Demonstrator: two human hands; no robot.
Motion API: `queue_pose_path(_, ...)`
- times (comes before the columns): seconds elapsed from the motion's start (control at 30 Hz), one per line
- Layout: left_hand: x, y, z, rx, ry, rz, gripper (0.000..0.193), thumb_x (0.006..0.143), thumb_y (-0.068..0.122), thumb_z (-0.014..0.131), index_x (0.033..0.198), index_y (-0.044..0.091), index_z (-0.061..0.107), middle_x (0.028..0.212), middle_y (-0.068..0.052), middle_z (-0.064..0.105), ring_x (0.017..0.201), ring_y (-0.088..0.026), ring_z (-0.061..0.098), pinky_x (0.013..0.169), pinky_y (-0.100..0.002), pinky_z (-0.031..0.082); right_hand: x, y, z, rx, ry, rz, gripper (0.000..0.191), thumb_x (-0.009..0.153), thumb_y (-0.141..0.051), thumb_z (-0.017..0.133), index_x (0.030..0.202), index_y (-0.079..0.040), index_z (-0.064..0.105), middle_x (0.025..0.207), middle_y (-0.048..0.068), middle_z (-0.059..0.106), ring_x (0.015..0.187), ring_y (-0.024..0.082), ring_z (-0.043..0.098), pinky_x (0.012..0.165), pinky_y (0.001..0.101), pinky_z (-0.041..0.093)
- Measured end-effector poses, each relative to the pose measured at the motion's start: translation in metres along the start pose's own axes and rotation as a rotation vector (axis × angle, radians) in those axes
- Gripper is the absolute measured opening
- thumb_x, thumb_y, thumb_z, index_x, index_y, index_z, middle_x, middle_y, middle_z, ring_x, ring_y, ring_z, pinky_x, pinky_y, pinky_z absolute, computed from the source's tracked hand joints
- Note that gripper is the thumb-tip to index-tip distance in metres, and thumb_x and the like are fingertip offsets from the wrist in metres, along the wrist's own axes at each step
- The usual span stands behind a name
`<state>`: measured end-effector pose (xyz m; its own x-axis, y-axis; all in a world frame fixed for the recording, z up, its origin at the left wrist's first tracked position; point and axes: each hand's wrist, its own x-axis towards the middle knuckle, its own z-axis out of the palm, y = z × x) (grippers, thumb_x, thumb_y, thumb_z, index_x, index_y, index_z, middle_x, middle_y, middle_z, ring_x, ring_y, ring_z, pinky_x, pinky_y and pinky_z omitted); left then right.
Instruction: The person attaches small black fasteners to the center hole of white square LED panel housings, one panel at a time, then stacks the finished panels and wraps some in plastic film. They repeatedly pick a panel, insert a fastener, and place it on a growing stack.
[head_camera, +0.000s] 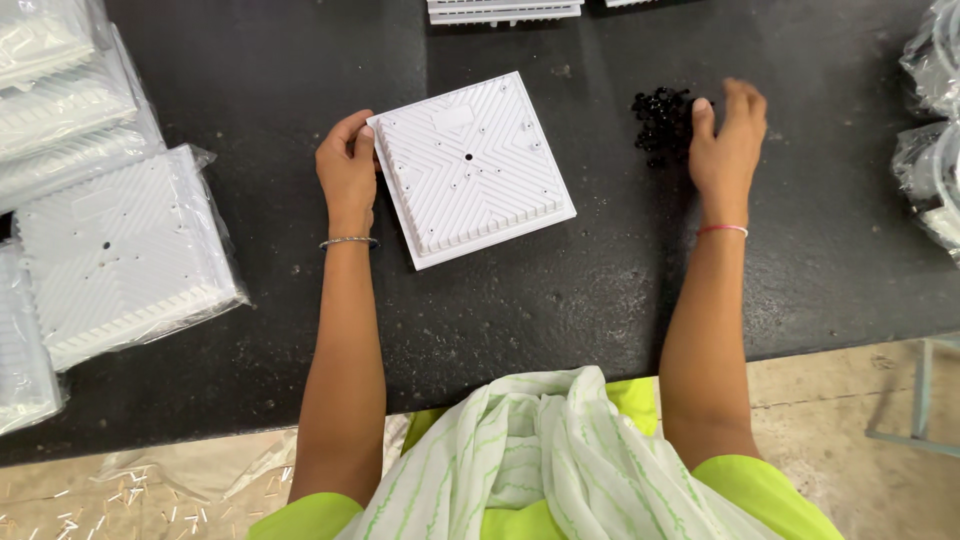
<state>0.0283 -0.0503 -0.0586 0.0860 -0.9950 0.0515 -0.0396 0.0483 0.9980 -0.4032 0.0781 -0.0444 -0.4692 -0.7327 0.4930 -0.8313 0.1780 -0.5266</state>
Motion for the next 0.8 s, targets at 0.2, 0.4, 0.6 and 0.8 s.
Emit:
queue_pose_path(0.2, 0.003, -0.007, -0.006, 0.008, -0.010, 0.018, 0.024, 0.102, 0.007, 0.058, 0.122, 0.002, 0.071, 0.102, -0.005, 0.073, 0.082, -0.009, 0.069, 0.070, -0.025, 0.059, -0.007, -0.015, 0.036, -0.197, -0.250, 0.119, 0.084, 0.108, -0.058, 0.050, 0.161, 0.001, 0.025, 0.169, 0.023, 0.020, 0.157, 0.039, 0.017, 0.126, 0.0507, 0.014)
queue_pose_path(0.4, 0.002, -0.006, -0.007, 0.010, -0.011, 0.009, 0.024, 0.102, 0.006, 0.059, 0.122, 0.003, 0.070, 0.102, -0.003, 0.072, 0.081, -0.009, 0.067, 0.070, -0.025, 0.058, -0.021, -0.054, 0.049, -0.220, -0.351, -0.062, 0.085, 0.104, -0.061, 0.047, 0.162, -0.003, 0.027, 0.170, 0.019, 0.022, 0.157, 0.035, 0.019, 0.126, 0.0513, 0.015)
queue_pose_path(0.6, 0.000, -0.003, -0.005, 0.023, -0.011, -0.005, 0.024, 0.101, 0.007, 0.057, 0.122, 0.004, 0.070, 0.103, -0.002, 0.072, 0.085, -0.008, 0.069, 0.070, -0.025, 0.060, -0.025, -0.058, 0.053, -0.218, -0.417, -0.180, 0.082, 0.105, -0.061, 0.046, 0.162, -0.004, 0.028, 0.169, 0.016, 0.024, 0.157, 0.035, 0.018, 0.126, 0.0527, 0.013)
queue_pose_path(0.8, 0.001, 0.001, -0.006, 0.060, -0.013, 0.004, 0.023, 0.102, 0.008, 0.057, 0.121, 0.003, 0.069, 0.105, 0.000, 0.073, 0.084, -0.008, 0.068, 0.068, -0.025, 0.058, -0.003, -0.021, 0.048, -0.027, -0.233, -0.039, 0.064, 0.111, -0.045, 0.044, 0.160, -0.005, 0.035, 0.167, 0.017, 0.032, 0.155, 0.034, 0.026, 0.124, 0.0527, 0.014)
